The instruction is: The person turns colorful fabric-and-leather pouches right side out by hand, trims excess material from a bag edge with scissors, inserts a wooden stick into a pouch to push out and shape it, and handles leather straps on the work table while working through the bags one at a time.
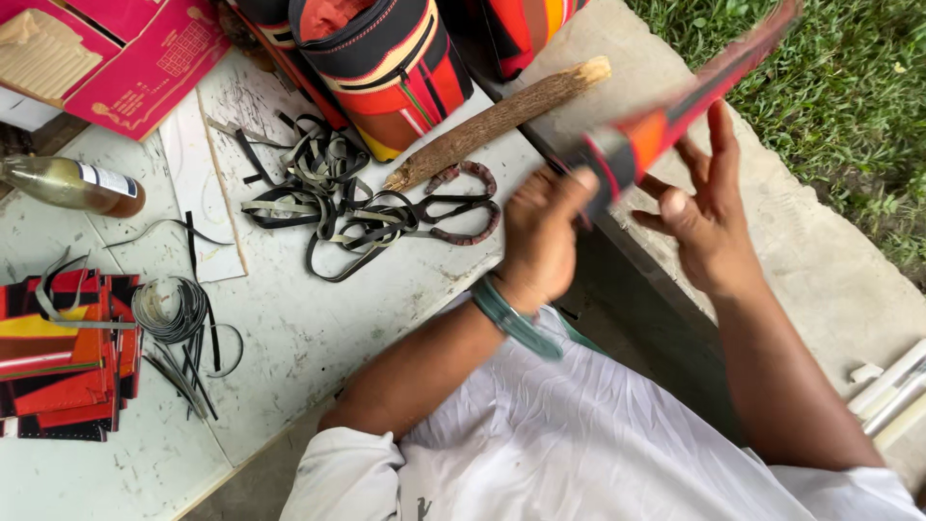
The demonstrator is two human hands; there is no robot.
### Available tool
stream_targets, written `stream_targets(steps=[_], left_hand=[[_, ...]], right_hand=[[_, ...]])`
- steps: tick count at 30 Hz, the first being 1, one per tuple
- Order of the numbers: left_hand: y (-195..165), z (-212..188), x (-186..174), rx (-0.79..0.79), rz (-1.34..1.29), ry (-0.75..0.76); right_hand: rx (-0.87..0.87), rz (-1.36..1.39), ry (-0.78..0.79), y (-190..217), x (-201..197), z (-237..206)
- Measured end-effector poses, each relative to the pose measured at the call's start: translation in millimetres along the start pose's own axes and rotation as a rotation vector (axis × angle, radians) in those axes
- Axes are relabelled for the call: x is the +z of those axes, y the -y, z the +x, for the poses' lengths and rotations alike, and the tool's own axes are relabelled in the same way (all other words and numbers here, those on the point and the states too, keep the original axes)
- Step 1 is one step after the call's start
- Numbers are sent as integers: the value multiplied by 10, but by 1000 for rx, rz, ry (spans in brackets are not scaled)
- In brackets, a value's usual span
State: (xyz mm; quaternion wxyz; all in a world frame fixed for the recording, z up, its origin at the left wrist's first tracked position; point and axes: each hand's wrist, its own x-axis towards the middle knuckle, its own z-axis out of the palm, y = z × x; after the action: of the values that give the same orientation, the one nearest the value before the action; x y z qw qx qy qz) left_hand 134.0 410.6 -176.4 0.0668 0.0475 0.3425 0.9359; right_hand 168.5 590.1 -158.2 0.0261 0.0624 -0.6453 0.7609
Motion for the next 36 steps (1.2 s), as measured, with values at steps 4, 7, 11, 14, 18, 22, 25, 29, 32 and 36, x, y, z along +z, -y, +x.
stream_targets(steps=[4, 7, 11, 14, 18, 22, 25, 29, 32, 36], left_hand=[[387, -263, -68, -89, 60, 82], [311, -172, -207, -69, 500, 211], [-242, 153, -563, 104, 1120, 477], [-648, 687, -924, 691, 1554, 124], [-521, 1167, -1245, 407, 1979, -3], [-389, 1181, -1321, 422, 1975, 86], [-524, 897, -1072, 639, 1531, 174], [-1094, 97, -779, 794, 1319, 27], [-1965, -337, -1086, 896, 1427, -230], [-2640, -666, -1947, 416, 1669, -781]], right_hand=[[-128, 216, -114, -323, 147, 180], [-114, 232, -170, -410, 82, 252], [-151, 261, -217, -392, -55, 287], [-178, 329, -255, -323, -26, 308], [-174, 327, -171, -213, 107, 296], [-162, 354, -174, -279, 44, 274], [-117, 275, -189, -538, -234, 300], [84, 383, -108, -1035, -833, 339], [115, 379, -37, -1385, -1231, 375], [103, 388, 17, -1531, -1397, 455]])
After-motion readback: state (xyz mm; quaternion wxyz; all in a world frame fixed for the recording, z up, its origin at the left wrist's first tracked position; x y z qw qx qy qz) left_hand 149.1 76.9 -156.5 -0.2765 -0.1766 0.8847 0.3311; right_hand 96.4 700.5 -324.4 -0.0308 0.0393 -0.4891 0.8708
